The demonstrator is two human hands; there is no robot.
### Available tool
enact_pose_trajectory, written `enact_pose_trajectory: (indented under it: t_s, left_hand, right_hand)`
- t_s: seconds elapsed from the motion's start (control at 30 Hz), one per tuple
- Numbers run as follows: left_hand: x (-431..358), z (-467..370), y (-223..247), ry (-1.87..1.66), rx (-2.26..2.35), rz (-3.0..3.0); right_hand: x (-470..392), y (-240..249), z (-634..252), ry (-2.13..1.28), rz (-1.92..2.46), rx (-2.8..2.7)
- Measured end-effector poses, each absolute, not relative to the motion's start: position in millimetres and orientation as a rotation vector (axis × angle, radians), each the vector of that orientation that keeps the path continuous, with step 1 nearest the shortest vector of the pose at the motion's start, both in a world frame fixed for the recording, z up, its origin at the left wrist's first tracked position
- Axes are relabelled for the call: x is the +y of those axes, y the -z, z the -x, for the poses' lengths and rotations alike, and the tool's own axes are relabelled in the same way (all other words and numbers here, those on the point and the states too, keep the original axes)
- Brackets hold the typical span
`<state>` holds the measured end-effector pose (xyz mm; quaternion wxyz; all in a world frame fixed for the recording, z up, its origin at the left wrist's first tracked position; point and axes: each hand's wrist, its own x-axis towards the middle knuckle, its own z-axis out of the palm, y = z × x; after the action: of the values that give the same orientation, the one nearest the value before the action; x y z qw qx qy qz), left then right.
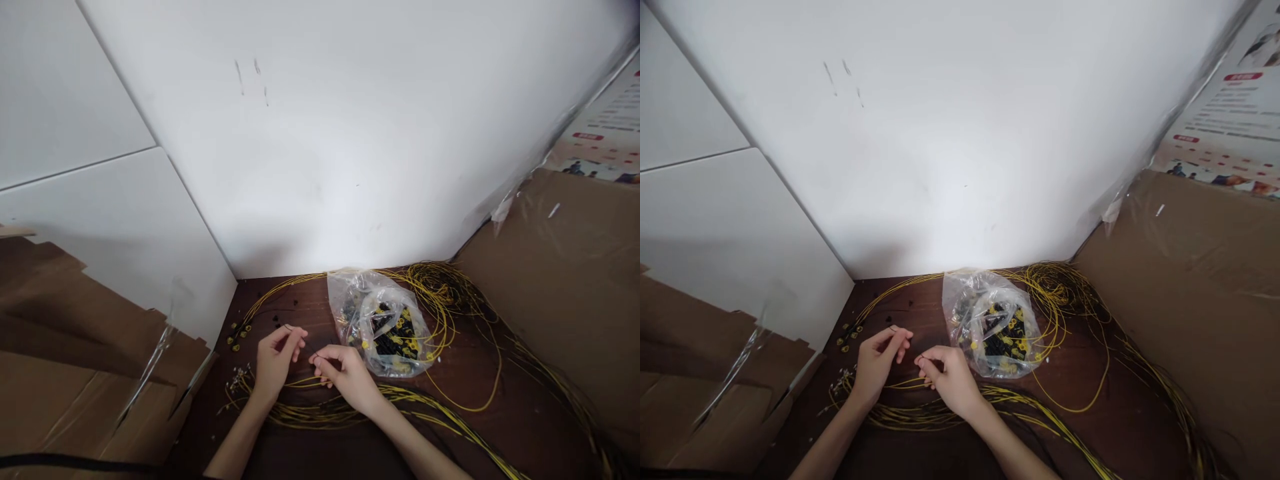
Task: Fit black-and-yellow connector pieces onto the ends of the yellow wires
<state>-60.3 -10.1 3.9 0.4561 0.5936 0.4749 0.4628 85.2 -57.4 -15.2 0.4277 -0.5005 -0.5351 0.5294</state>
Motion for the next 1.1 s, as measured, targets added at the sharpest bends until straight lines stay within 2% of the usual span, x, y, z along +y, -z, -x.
enact_pose_trajectory:
  t_s: [0.1,0.2,0.3,0.47,0.67,0.87,1.1]
  left_hand:
    - [-8.2,63.0,-5.0,-1.088,1.157,-1.478]
    - [-10.9,61.4,-6.0,-0.948,1.048,-1.736]
    - [-13.2,59.4,-6.0,-0.986,1.022,-1.868]
    - [-8.9,64.9,-4.8,-1.182,1.216,-1.557]
    - [-11.0,63.4,-7.4,-0.988,1.062,-1.818]
    - [-8.8,65.8,-4.9,-1.160,1.233,-1.603]
    - [-9.4,64.8,-6.2,-0.919,1.002,-1.950]
  right_hand:
    - [-57.6,15.3,-85.8,-1.318,1.246,-1.340]
    - [-57.8,14.9,-86.9,-1.305,1.215,-1.363]
    - [-57.8,14.6,-87.7,-1.316,1.205,-1.361]
    - [-58.1,12.5,-88.1,-1.322,1.249,-1.356]
    - [-58.8,10.9,-89.6,-1.341,1.238,-1.349]
    - [-58.3,13.8,-90.8,-1.337,1.237,-1.367]
    - [-58.0,16.9,-92.0,-1.347,1.217,-1.365]
